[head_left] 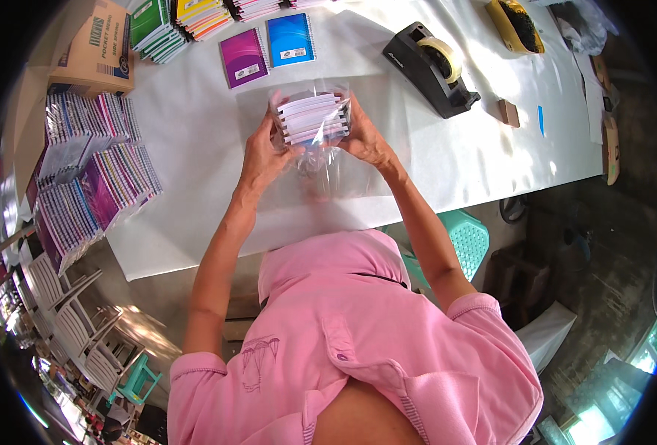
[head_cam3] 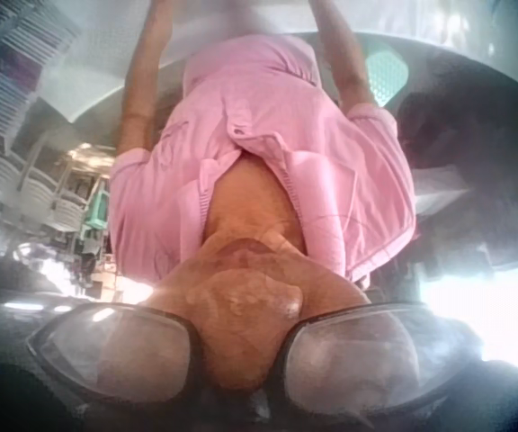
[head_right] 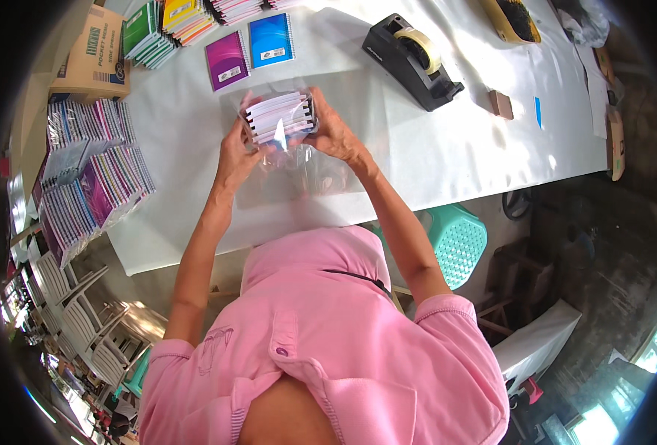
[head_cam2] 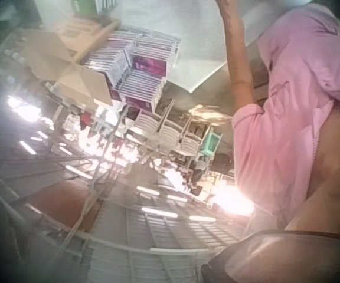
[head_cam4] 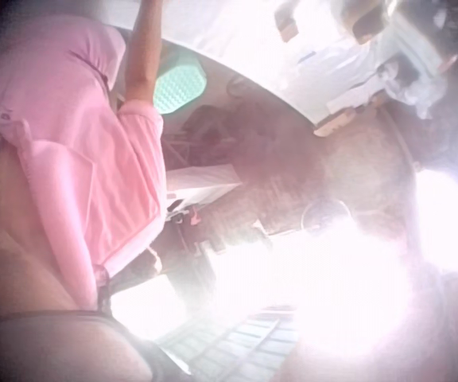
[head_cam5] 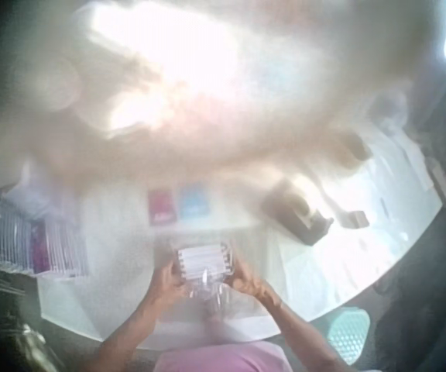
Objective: The person repeatedly picks up small spiral-bound notebooks from a stack, places them into clear plastic bags, and seals the bags using a tape dispenser. The packaged notebooks are set aside on the table.
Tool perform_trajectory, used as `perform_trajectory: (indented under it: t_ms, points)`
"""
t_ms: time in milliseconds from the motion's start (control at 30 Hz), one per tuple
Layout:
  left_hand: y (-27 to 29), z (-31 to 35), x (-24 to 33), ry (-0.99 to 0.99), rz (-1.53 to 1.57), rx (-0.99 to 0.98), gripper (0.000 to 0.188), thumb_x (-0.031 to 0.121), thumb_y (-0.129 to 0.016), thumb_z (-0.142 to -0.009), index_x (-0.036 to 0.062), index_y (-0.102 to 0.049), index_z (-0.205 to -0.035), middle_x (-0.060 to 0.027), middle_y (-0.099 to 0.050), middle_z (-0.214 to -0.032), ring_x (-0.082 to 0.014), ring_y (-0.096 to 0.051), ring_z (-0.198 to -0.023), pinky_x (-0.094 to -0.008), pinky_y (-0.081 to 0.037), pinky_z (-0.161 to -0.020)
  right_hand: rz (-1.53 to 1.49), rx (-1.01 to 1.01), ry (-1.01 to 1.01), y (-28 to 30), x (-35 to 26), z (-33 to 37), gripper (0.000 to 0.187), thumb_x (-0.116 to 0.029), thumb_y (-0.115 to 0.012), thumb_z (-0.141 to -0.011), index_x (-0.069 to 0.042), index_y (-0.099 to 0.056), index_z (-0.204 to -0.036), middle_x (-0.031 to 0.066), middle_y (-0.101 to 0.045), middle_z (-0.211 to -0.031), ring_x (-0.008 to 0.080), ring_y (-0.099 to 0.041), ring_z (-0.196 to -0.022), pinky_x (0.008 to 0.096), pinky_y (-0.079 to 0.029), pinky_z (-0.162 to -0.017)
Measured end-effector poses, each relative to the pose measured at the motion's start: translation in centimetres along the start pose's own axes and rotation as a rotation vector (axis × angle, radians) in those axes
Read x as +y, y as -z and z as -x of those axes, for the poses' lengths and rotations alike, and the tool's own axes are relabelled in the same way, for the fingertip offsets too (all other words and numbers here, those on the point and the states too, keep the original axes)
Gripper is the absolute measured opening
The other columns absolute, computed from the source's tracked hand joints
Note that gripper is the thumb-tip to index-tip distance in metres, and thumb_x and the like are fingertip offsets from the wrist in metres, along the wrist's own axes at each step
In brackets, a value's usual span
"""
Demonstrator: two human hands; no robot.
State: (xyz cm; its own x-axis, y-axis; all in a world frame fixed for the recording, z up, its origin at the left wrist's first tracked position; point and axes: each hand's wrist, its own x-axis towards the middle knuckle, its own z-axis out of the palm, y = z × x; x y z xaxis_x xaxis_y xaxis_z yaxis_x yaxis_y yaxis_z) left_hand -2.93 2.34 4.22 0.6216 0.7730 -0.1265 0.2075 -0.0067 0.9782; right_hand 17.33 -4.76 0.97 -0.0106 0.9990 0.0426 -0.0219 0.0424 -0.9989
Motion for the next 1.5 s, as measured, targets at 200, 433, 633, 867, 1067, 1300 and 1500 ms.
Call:
perform_trajectory:
  t_ms: [200, 433, 633, 867, 1067, 1300, 1500]
  points:
    - [0.5, -1.1, -3.2, 0.022, 0.142, 0.086, 0.097, 0.004, -0.08, -0.068, 0.0114, -0.027, -0.149, -0.0119, -0.044, -0.144, -0.0243, -0.052, -0.122, -0.0358, -0.042, -0.105, 0.016, -0.024, 0.035, -0.3, 0.6, -1.6, 0.093, -0.008, -0.088, -0.061, -0.009, -0.034, -0.136, 0.0068, -0.045, -0.13, 0.02, -0.042, -0.122, 0.0382, -0.035, -0.105]
    - [1.0, 0.2, 1.1, -0.447, -0.229, 0.282, 0.087, 0.014, -0.083, -0.068, 0.012, -0.039, -0.144, -0.0135, -0.041, -0.146, -0.0299, -0.026, -0.14, -0.0457, -0.028, -0.112, 0.035, 0.059, 0.213, 0.9, -1.4, -0.2, 0.084, -0.008, -0.087, -0.057, -0.015, -0.045, -0.13, 0.0097, -0.036, -0.146, 0.0278, -0.034, -0.136, 0.0447, -0.027, -0.113]
    - [0.7, -0.6, 2.2, -0.436, -0.161, 0.364, 0.066, 0.017, -0.079, -0.075, 0.0031, -0.052, -0.133, -0.0141, -0.031, -0.152, -0.0332, -0.018, -0.143, -0.0482, -0.02, -0.114, 0.228, 0.095, 0.254, -0.7, -2.1, -0.4, 0.075, -0.015, -0.088, -0.056, -0.013, -0.054, -0.123, 0.0136, -0.038, -0.145, 0.0332, -0.035, -0.135, 0.0457, -0.032, -0.11]
    - [2.1, 1.7, -2.3, -0.423, -0.172, 0.307, 0.052, 0.015, -0.085, -0.064, 0.0065, -0.069, -0.112, -0.0115, -0.028, -0.154, -0.0313, -0.012, -0.145, -0.0446, -0.022, -0.115, 0.318, 0.199, 0.279, -1.3, -0.9, 0.3, 0.066, -0.02, -0.088, -0.056, -0.014, -0.061, -0.117, 0.0145, -0.038, -0.144, 0.0349, -0.036, -0.133, 0.0476, -0.034, -0.108]
    - [2.9, -0.1, 0.2, -0.503, -0.53, 0.221, 0.05, 0.015, -0.084, -0.063, 0.0266, -0.072, -0.11, -0.002, -0.033, -0.152, -0.0375, -0.017, -0.143, -0.0485, -0.031, -0.112, 0.395, 0.27, 0.317, -2.2, -2.1, -0.1, 0.051, -0.021, -0.086, -0.06, -0.012, -0.066, -0.106, 0.0135, -0.043, -0.14, 0.0336, -0.04, -0.13, 0.0474, -0.036, -0.106]
    - [2.2, -1.0, 0.4, -0.499, -0.492, 0.242, 0.046, 0.019, -0.083, -0.065, 0.0289, -0.072, -0.108, -0.0032, -0.037, -0.15, -0.0396, -0.02, -0.141, -0.049, -0.032, -0.111, 0.427, 0.301, 0.322, -2.0, -2.4, -1.1, 0.035, -0.025, -0.084, -0.065, -0.013, -0.07, -0.094, 0.0151, -0.05, -0.131, 0.0328, -0.047, -0.123, 0.0461, -0.04, -0.102]
    - [2.8, -1.2, 1.0, -0.485, -0.555, 0.175, 0.033, 0.023, -0.079, -0.073, 0.0263, -0.074, -0.105, -0.0002, -0.042, -0.146, -0.0383, -0.019, -0.142, -0.0487, -0.031, -0.111, 0.448, 0.287, 0.328, -2.1, -3.4, -1.4, 0.028, -0.021, -0.081, -0.069, -0.012, -0.07, -0.094, 0.0152, -0.054, -0.123, 0.032, -0.052, -0.114, 0.0422, -0.046, -0.089]
